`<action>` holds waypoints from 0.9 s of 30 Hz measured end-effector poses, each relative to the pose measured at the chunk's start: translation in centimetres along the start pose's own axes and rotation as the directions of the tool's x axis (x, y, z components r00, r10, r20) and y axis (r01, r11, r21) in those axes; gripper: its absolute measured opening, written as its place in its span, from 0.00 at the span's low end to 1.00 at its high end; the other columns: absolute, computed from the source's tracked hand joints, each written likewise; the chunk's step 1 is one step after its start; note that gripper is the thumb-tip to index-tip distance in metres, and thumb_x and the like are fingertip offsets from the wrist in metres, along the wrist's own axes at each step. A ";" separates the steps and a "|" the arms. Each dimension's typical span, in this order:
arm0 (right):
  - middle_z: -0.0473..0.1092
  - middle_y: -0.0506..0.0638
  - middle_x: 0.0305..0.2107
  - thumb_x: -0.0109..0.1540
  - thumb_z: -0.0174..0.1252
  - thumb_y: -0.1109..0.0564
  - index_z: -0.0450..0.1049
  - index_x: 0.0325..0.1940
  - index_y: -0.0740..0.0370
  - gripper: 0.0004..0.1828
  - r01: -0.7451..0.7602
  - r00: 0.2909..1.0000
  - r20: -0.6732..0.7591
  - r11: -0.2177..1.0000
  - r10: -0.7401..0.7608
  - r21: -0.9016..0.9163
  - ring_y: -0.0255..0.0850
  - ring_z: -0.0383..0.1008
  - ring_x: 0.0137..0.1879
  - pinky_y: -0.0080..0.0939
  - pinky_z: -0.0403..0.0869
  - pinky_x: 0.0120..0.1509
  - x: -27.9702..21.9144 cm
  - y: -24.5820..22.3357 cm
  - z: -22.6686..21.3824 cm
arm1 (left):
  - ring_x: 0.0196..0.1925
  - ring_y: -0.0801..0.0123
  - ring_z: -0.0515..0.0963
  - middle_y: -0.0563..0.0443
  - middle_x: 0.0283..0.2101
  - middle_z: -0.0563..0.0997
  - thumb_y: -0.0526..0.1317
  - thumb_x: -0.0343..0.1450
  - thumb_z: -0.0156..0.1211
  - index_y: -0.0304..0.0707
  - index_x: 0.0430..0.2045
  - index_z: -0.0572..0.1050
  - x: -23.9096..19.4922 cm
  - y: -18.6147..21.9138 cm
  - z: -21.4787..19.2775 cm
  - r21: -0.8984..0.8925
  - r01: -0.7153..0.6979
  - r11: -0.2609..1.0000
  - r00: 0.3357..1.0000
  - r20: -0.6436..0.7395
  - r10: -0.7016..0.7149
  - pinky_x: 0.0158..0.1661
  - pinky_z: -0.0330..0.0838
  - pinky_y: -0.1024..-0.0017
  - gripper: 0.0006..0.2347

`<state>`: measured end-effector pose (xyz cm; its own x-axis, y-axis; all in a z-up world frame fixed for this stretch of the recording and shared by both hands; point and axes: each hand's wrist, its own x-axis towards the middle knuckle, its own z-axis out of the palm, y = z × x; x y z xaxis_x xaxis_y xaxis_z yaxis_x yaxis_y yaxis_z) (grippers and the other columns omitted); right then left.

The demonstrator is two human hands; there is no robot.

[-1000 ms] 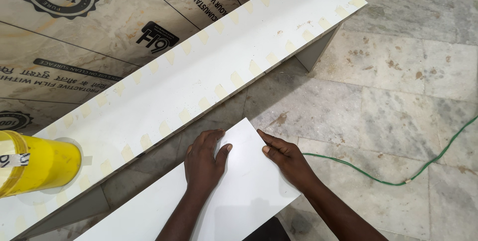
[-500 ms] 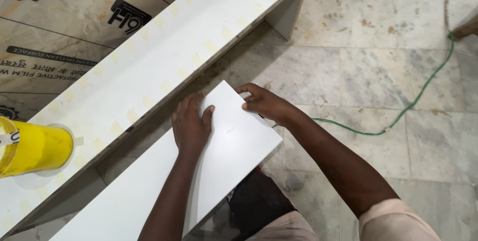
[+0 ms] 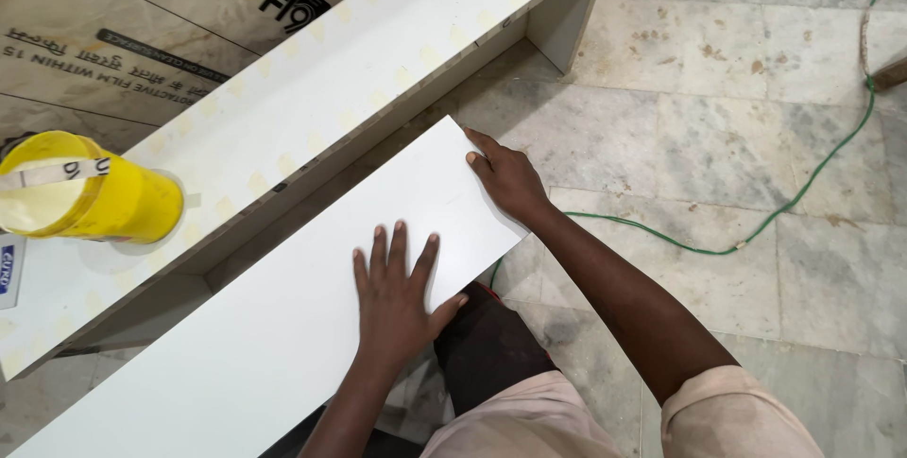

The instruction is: The person kneels on the floor and applies adhesive to a long white panel. They then place the panel onto a wooden frame, press it down, and use tape to secure the edges.

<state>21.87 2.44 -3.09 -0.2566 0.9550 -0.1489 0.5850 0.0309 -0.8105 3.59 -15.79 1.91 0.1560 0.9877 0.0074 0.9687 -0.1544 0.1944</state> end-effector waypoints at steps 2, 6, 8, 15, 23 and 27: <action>0.78 0.60 0.50 0.70 0.50 0.46 0.63 0.74 0.50 0.27 0.060 0.997 -0.044 0.997 -0.062 -0.048 0.49 0.81 0.51 0.50 0.74 0.58 -0.2 -0.6 -0.1 | 0.76 0.34 0.45 0.29 0.72 0.53 0.64 0.63 0.63 0.52 0.67 0.62 -0.7 -0.4 -0.5 0.025 0.029 0.999 0.999 0.013 -0.029 0.65 0.37 0.29 0.38; 0.79 0.59 0.46 0.69 0.51 0.43 0.66 0.71 0.54 0.28 -0.105 0.994 -0.033 0.992 0.103 -0.064 0.48 0.82 0.47 0.49 0.75 0.55 -0.3 -1.0 0.2 | 0.75 0.34 0.46 0.30 0.72 0.55 0.64 0.65 0.60 0.55 0.67 0.63 -1.5 -0.8 0.0 0.038 0.039 0.999 0.999 -0.008 -0.038 0.65 0.38 0.28 0.35; 0.80 0.58 0.43 0.70 0.50 0.43 0.70 0.67 0.56 0.24 -0.098 0.995 -0.032 0.993 0.096 -0.068 0.48 0.82 0.46 0.49 0.76 0.53 -0.4 -0.8 0.2 | 0.75 0.34 0.47 0.30 0.71 0.56 0.65 0.66 0.59 0.56 0.67 0.63 -1.6 -0.9 0.4 0.036 0.031 0.999 0.999 -0.034 -0.029 0.65 0.38 0.28 0.35; 0.80 0.59 0.39 0.69 0.51 0.45 0.75 0.62 0.59 0.23 -0.067 0.996 -0.069 0.993 0.061 -0.094 0.48 0.82 0.40 0.48 0.76 0.48 -0.3 -1.4 0.3 | 0.75 0.35 0.47 0.31 0.72 0.56 0.66 0.66 0.56 0.57 0.67 0.65 -1.7 -1.2 0.3 -0.001 0.038 0.999 0.997 -0.065 -0.038 0.66 0.37 0.28 0.34; 0.79 0.62 0.43 0.70 0.50 0.47 0.68 0.69 0.54 0.24 -0.132 0.990 -0.046 0.990 0.130 -0.043 0.50 0.81 0.43 0.49 0.76 0.52 0.2 -0.3 0.6 | 0.77 0.35 0.46 0.31 0.73 0.56 0.65 0.67 0.57 0.55 0.66 0.67 -2.2 -1.9 1.0 -0.057 0.011 0.998 0.987 -0.160 -0.020 0.67 0.34 0.29 0.33; 0.76 0.63 0.50 0.73 0.48 0.48 0.65 0.71 0.56 0.23 0.035 0.999 -0.038 0.998 -0.037 -0.054 0.53 0.77 0.54 0.53 0.73 0.58 1.5 2.3 0.9 | 0.78 0.37 0.45 0.32 0.75 0.55 0.66 0.66 0.58 0.55 0.68 0.67 -2.2 -2.0 1.6 -0.118 0.013 0.993 0.989 -0.143 -0.030 0.69 0.32 0.32 0.35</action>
